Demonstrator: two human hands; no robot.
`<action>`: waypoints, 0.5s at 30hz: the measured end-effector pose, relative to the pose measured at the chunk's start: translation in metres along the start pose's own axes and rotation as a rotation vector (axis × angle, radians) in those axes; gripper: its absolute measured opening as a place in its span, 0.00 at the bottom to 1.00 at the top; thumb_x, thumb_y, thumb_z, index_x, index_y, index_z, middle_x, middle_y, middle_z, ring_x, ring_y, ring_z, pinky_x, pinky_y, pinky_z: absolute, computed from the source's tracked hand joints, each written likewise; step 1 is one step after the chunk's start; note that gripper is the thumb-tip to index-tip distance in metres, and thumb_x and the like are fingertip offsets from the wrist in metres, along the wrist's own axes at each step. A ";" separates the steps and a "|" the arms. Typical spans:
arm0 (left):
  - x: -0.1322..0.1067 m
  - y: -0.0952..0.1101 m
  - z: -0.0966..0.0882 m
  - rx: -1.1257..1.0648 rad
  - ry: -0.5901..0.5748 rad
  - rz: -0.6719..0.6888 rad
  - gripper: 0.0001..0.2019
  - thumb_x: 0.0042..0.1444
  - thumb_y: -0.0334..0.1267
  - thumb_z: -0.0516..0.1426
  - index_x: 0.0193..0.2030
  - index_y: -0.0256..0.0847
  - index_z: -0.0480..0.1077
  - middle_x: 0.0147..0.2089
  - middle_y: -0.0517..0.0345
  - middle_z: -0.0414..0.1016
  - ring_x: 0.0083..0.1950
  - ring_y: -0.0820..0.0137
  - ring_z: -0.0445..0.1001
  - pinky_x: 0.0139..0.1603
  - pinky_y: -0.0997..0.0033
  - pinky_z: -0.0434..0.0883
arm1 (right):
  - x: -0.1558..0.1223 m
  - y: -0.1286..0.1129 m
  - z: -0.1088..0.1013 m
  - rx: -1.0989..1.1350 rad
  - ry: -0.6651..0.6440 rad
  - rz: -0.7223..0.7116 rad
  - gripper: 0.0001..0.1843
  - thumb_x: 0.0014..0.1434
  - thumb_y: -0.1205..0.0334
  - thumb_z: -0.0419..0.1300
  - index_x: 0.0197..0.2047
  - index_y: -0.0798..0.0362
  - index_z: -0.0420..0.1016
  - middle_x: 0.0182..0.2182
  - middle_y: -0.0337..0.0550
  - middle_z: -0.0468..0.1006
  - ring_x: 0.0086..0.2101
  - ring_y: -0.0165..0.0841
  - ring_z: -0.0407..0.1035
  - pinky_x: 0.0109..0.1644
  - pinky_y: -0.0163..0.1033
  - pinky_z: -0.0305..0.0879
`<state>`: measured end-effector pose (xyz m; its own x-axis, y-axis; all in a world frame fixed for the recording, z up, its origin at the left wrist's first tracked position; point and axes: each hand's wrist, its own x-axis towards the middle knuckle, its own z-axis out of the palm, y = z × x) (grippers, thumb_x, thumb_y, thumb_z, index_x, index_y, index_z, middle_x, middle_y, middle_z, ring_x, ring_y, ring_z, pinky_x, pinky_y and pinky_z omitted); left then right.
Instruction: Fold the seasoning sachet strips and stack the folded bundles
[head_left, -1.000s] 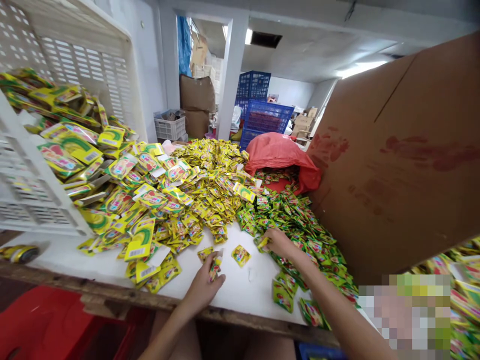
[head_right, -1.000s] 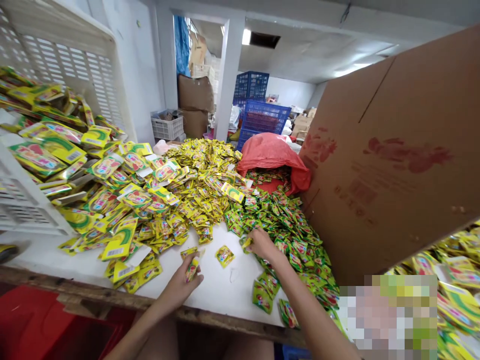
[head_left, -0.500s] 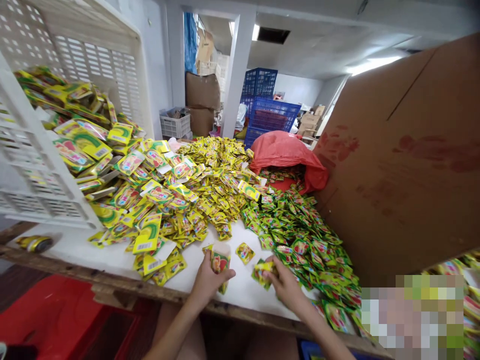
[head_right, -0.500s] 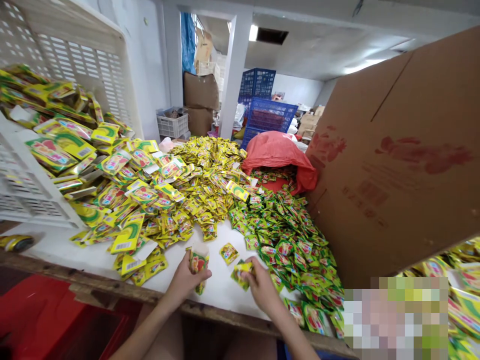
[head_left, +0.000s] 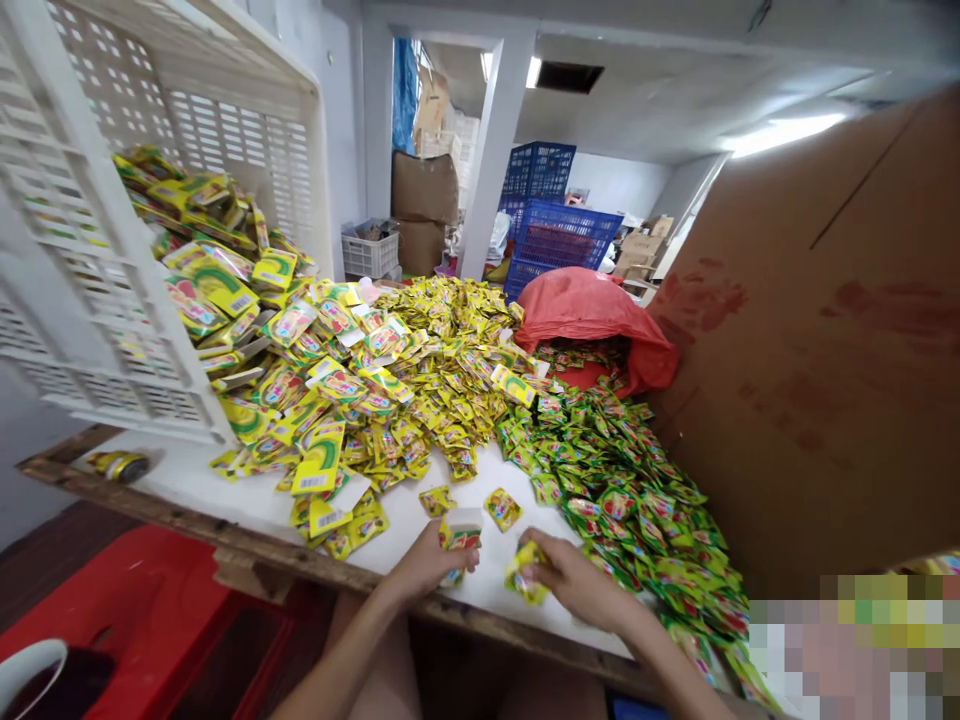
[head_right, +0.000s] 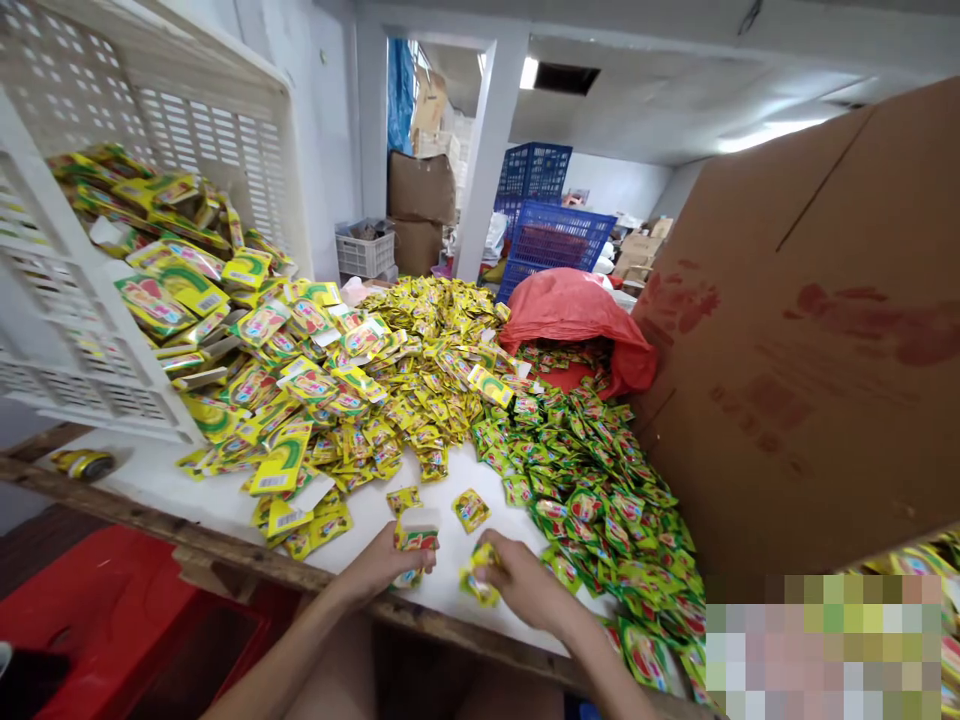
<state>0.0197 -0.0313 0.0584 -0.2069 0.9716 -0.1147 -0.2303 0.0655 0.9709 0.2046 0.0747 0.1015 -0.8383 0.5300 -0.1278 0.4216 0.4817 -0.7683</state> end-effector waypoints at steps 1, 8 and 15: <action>0.001 -0.001 0.000 0.000 -0.006 -0.001 0.10 0.37 0.37 0.63 0.25 0.35 0.68 0.23 0.60 0.69 0.25 0.73 0.66 0.28 0.74 0.63 | 0.007 -0.009 0.003 0.118 0.068 -0.048 0.07 0.53 0.61 0.53 0.38 0.51 0.66 0.29 0.38 0.71 0.29 0.31 0.65 0.30 0.32 0.61; 0.004 -0.006 -0.002 0.007 -0.043 -0.004 0.06 0.36 0.30 0.60 0.24 0.35 0.67 0.22 0.62 0.67 0.24 0.75 0.64 0.27 0.76 0.61 | 0.053 -0.042 0.029 0.202 0.356 -0.269 0.05 0.55 0.62 0.52 0.37 0.51 0.64 0.30 0.39 0.69 0.31 0.32 0.65 0.35 0.35 0.63; 0.004 -0.003 -0.002 -0.054 -0.103 -0.005 0.06 0.38 0.32 0.59 0.24 0.33 0.67 0.22 0.58 0.69 0.24 0.72 0.67 0.28 0.72 0.65 | 0.060 -0.061 0.024 -0.428 0.131 -0.313 0.11 0.50 0.75 0.53 0.36 0.52 0.67 0.37 0.44 0.67 0.40 0.35 0.63 0.41 0.36 0.60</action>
<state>0.0174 -0.0278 0.0541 -0.1078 0.9896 -0.0949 -0.2825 0.0611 0.9573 0.1208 0.0603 0.1255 -0.9078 0.3849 0.1665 0.2846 0.8572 -0.4293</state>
